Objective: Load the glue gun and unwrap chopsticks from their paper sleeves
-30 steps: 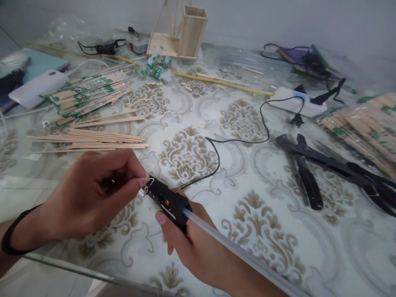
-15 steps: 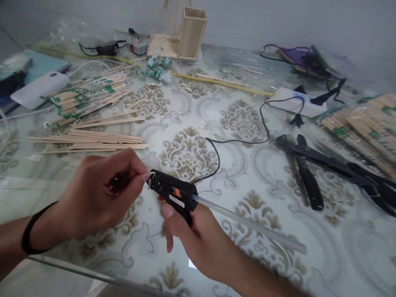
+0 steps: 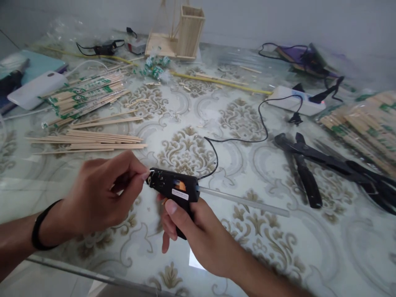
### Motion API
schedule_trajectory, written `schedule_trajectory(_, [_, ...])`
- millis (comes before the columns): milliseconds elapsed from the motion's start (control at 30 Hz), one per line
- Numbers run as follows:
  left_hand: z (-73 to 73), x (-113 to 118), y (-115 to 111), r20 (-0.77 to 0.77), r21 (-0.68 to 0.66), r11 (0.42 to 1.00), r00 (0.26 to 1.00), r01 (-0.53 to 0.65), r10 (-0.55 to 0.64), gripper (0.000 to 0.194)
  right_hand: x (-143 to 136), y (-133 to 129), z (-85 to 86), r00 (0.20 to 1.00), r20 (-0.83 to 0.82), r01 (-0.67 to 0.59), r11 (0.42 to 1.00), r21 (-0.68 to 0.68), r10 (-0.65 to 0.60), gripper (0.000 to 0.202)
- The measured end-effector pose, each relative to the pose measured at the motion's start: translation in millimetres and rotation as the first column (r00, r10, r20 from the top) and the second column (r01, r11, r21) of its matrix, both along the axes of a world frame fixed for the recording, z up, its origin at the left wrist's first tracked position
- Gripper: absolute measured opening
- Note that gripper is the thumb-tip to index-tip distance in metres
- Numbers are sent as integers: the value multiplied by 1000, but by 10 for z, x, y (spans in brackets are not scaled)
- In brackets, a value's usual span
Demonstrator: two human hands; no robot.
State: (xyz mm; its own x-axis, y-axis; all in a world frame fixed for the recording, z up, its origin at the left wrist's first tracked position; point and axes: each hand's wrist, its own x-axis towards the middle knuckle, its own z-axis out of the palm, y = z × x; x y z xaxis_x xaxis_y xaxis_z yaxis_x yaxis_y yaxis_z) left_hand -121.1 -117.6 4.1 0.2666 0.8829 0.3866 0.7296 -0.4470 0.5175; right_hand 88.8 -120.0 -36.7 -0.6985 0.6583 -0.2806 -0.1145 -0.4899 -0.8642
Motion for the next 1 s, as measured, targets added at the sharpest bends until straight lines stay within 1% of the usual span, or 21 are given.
schedule_trajectory(100, [-19,-1,5,-40,45,999,999,1,1,13,12,7,11,1000,2,-15,1000,5,15,34])
schedule_trajectory(200, [-30,-17,16,-47,64,998,999,3,0,12,12,19,11,1000,-6,-19,1000,-5,19,37])
schedule_trajectory(333, [-42,-28,15,-63,85,996,998,26,-21,13,11,26,-6,998,-57,-23,998,-57,20,39])
schedule_trajectory(467, [-39,-12,3,-63,70,997,998,33,-28,14,4,23,0,998,-67,-29,995,-96,22,32])
schedule_trajectory(600, [-17,-15,14,-48,42,999,998,34,-31,13,-7,25,22,998,-56,-28,997,-78,24,34])
schedule_trajectory(800, [17,-50,25,-48,43,999,998,31,-28,13,-12,26,23,997,-65,-38,997,-70,33,34])
schedule_trajectory(933, [24,-44,15,-41,34,999,999,30,-29,12,-12,24,29,998,-60,-27,997,-75,23,30])
schedule_trajectory(1000, [25,-37,16,-31,29,999,999,26,-25,13,-5,24,23,998,-58,-30,997,-65,26,31])
